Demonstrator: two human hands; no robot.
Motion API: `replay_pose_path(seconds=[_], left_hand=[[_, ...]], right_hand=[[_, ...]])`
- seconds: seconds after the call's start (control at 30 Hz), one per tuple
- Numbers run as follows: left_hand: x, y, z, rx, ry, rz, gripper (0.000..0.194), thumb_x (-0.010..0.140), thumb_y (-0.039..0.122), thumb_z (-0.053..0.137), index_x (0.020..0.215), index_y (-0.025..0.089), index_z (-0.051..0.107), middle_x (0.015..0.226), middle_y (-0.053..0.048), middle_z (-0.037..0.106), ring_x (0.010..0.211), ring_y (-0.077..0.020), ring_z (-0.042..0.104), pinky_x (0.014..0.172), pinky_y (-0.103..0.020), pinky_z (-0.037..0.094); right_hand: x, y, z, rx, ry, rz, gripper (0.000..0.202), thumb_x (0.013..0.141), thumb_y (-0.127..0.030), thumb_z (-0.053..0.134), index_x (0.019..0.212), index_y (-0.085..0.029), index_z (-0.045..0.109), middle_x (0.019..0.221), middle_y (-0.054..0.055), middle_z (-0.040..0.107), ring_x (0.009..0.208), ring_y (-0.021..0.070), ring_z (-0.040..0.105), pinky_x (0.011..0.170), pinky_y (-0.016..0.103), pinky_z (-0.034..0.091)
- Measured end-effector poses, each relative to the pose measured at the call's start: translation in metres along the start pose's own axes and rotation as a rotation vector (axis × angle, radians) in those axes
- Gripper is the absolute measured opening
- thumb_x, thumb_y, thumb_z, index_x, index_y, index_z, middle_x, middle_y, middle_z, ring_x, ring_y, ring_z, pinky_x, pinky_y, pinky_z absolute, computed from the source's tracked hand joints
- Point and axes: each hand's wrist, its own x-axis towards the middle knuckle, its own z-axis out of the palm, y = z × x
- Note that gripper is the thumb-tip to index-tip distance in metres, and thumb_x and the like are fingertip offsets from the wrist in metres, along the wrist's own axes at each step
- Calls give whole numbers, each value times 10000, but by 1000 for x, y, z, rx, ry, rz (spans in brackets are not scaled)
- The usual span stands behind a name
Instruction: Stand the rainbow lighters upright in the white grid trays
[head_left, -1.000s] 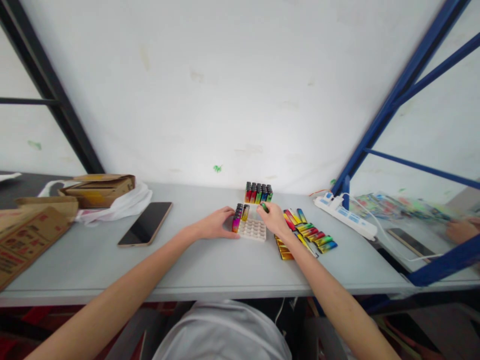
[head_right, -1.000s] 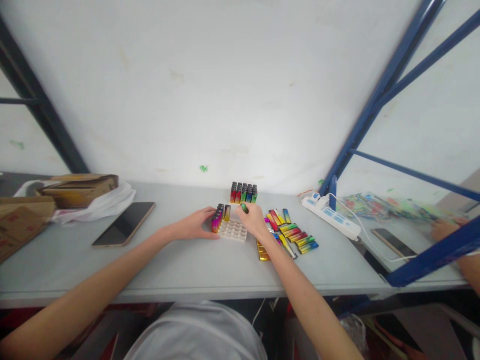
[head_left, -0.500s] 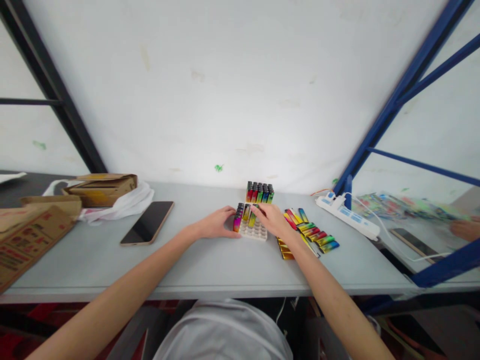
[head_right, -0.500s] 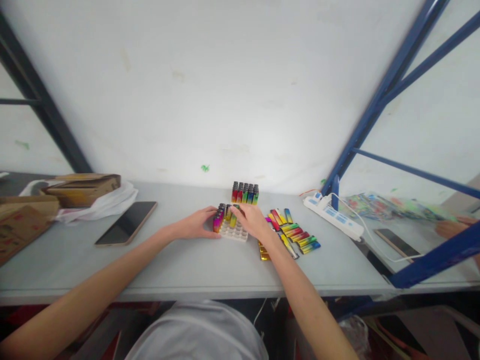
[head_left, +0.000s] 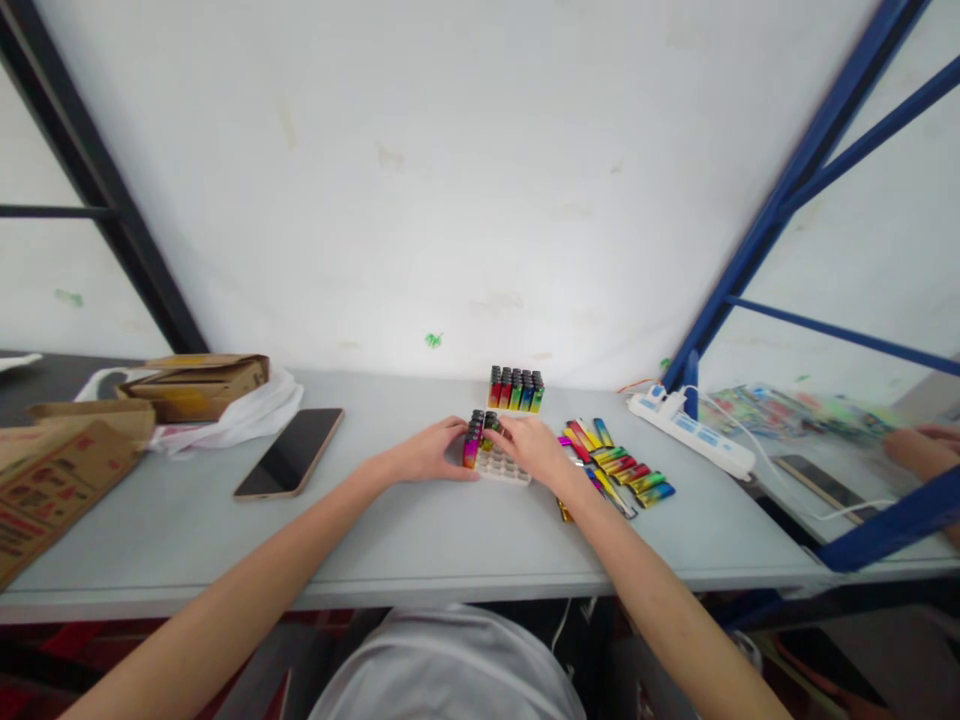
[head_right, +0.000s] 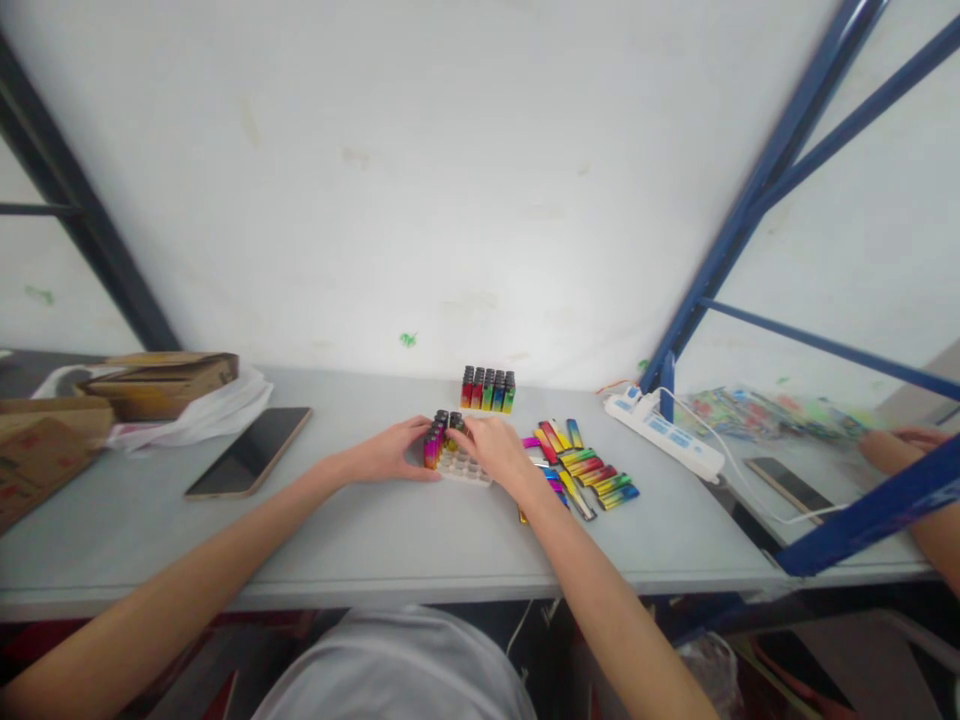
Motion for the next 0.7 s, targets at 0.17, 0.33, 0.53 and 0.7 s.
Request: replay_pose_path(seconds=[0.17,0.33,0.53,0.7], left_hand=[[0,-1,0,4,8,-7,674,718,563,797,1243,173,636,1306,-135,623,1205,-338,588,1082,-424,450],[0,-5,1,29,3,-12,691,712,602,784,1229,170,634,1304,-137,619,1188,-334,595,1076,-428,461],[0,-9,2,34,-9,-10,717,716,650,765,1234,174,628,1322,-135,600,1194,-332,588,1087,-428,457],[1,-8,1,32,-7,-19,707,707,649,769,1221,182,637,1297,-127,611,1182,-331,590,1079,-428,464]], right_hand=[[-1,0,-9,10,-53,4,469,986,-583,494,744,-212,651,648,33,632,603,178,546,576,266,276],[-4,47,-37,-70,86,216,427,1028,-487,442,842,-202,699,760,70,703,732,202,625,672,272,372],[-21,117,-49,-273,-39,586,213,927,-316,623,983,-149,741,1015,169,751,951,250,686,801,303,448],[-24,131,-40,-237,-119,647,251,902,-358,645,959,-149,773,954,170,769,870,240,713,715,284,465]])
